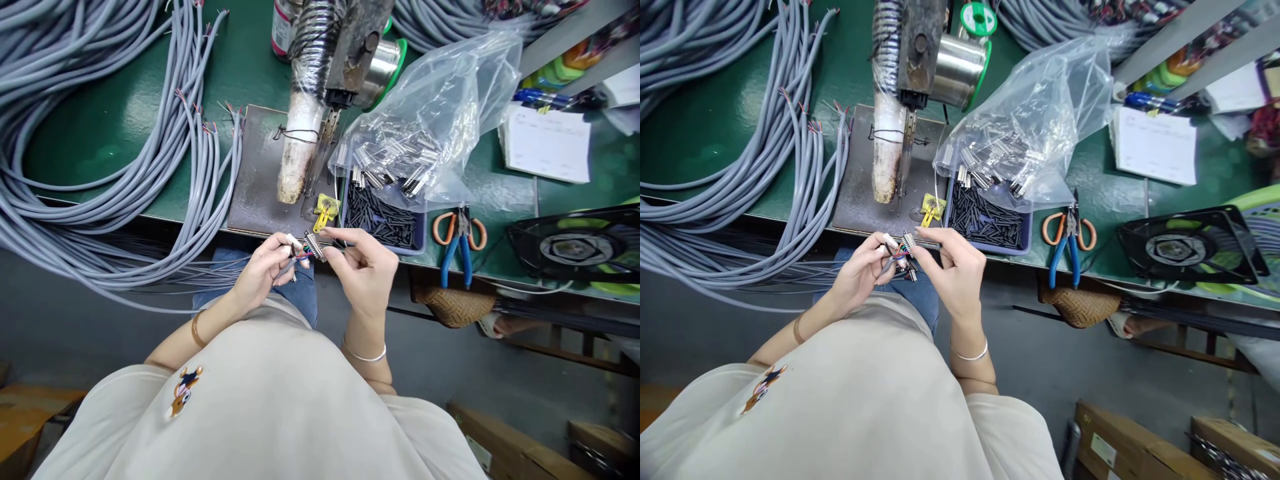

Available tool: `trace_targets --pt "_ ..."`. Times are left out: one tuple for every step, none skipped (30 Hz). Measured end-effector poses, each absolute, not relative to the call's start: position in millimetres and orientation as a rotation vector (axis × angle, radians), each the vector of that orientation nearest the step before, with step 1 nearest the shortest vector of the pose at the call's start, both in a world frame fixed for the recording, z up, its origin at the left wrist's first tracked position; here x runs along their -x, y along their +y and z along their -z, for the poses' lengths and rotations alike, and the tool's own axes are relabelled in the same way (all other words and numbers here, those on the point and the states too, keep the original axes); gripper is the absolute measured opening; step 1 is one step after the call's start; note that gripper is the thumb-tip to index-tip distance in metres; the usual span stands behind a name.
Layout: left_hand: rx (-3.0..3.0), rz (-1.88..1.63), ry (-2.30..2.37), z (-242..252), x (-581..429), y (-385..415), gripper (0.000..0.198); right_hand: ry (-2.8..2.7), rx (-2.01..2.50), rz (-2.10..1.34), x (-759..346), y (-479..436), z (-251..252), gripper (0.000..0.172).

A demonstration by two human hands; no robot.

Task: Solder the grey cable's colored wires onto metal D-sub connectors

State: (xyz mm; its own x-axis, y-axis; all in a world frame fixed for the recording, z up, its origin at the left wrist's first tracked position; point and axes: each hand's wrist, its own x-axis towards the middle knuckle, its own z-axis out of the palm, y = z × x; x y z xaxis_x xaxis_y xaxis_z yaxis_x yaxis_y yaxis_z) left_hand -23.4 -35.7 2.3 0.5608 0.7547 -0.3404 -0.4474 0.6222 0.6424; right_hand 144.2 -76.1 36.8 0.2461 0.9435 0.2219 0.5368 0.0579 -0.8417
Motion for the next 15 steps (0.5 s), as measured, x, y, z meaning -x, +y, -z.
trace_targets --pt "-0.533 -0.757 0.651 -1 23 -34 0.027 -1.38 1.629 -0.563 -145 -77 -35 0.021" --pt "-0.534 -0.765 0.656 0 23 -33 0.03 -1.369 1.646 -0.6 -145 -78 -33 0.022" --pt "-0.533 -0.771 0.658 2 23 -33 0.034 -1.366 1.655 -0.666 -145 -78 -30 0.023" --pt "-0.535 -0.775 0.658 4 22 -33 0.037 -1.356 1.652 -0.75 -146 -78 -27 0.024" --pt "-0.548 -0.781 0.655 6 22 -33 0.039 -1.331 1.635 -0.833 -146 -78 -24 0.024" --pt "-0.582 -0.793 0.655 8 22 -34 0.038 -1.299 1.607 -0.902 -145 -78 -22 0.025" --pt "-0.645 -0.819 0.659 9 22 -35 0.036 -1.267 1.575 -0.951 -145 -78 -20 0.025" --pt "-0.742 -0.856 0.672 9 23 -37 0.031 -1.246 1.55 -0.971 -144 -78 -19 0.025" --pt "-0.869 -0.902 0.691 9 23 -38 0.025 -1.247 1.545 -0.955 -142 -78 -19 0.025" --pt "-1.007 -0.951 0.717 9 24 -39 0.019 -1.274 1.56 -0.903 -140 -79 -20 0.024" --pt "-1.134 -0.996 0.748 9 24 -39 0.012 -1.323 1.589 -0.821 -139 -79 -20 0.023" --pt "-1.229 -1.035 0.776 8 24 -39 0.008 -1.381 1.618 -0.726 -137 -79 -21 0.022" --pt "-1.279 -1.065 0.8 8 24 -39 0.006 -1.433 1.635 -0.634 -136 -78 -22 0.022" --pt "-1.285 -1.087 0.82 8 23 -38 0.007 -1.467 1.637 -0.562 -135 -78 -22 0.021" --pt "-1.253 -1.1 0.836 9 22 -37 0.009 -1.471 1.629 -0.522 -135 -78 -21 0.021"
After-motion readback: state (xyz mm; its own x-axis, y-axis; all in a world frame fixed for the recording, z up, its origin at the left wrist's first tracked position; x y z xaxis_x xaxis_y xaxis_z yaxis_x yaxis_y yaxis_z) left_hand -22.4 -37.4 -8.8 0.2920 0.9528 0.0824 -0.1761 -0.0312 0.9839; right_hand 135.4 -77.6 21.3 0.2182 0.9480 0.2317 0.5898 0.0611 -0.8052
